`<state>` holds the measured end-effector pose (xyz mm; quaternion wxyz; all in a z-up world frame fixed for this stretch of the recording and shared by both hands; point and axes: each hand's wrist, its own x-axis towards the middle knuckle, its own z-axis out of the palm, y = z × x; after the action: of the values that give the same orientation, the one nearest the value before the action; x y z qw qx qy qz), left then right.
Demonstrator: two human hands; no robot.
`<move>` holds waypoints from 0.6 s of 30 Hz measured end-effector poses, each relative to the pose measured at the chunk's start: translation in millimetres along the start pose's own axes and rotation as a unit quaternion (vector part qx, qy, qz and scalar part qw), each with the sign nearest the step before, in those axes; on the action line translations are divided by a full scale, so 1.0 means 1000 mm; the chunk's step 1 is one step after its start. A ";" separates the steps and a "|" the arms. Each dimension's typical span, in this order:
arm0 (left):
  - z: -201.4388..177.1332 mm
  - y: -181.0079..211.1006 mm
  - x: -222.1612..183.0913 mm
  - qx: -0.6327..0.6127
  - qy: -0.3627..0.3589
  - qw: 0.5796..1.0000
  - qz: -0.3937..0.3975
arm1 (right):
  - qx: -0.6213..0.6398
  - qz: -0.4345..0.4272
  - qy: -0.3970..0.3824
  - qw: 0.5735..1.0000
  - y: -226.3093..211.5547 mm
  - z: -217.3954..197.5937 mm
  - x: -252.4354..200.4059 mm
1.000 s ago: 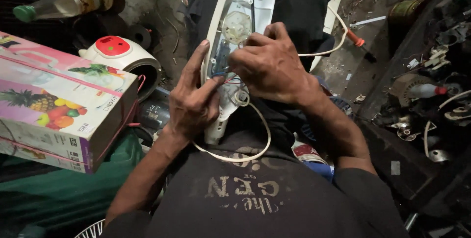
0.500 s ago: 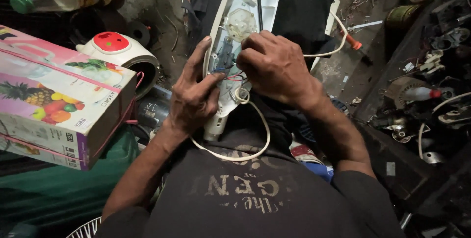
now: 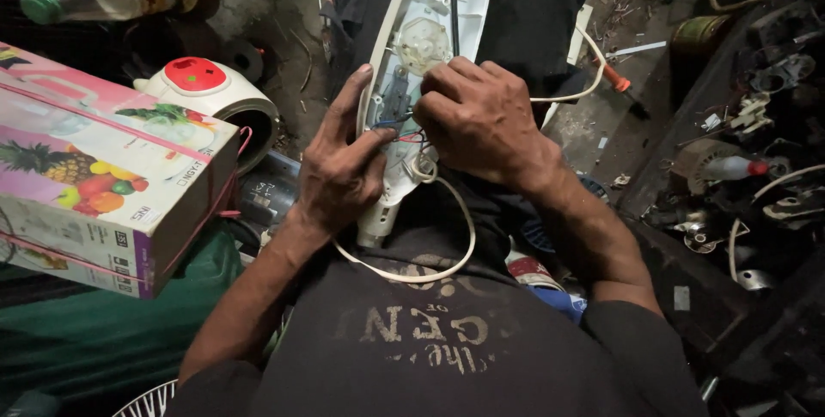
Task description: The person sits on the floor repairing an electric fan. They route and connect wires inside the fan housing, twist wire ends together, use a soldering iron on the connections, and use pliers while working on the motor and switch assembly.
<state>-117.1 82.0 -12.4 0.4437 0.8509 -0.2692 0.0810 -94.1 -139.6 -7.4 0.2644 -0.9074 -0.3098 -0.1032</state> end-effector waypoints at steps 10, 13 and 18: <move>0.001 0.001 -0.002 0.003 0.008 1.000 -0.005 | -0.033 -0.042 0.017 0.998 0.000 -0.004 0.010; 0.001 -0.001 -0.004 0.013 0.007 1.000 0.001 | -0.048 -0.042 0.028 0.998 -0.001 -0.004 0.013; 0.002 0.000 -0.002 0.005 0.016 1.000 0.002 | -0.057 -0.045 0.031 0.997 -0.005 -0.005 0.015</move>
<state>-118.8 81.4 -14.4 0.4432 0.8514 -0.2635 0.0966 -85.3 -131.7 4.4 0.2166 -0.9027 -0.3352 -0.1610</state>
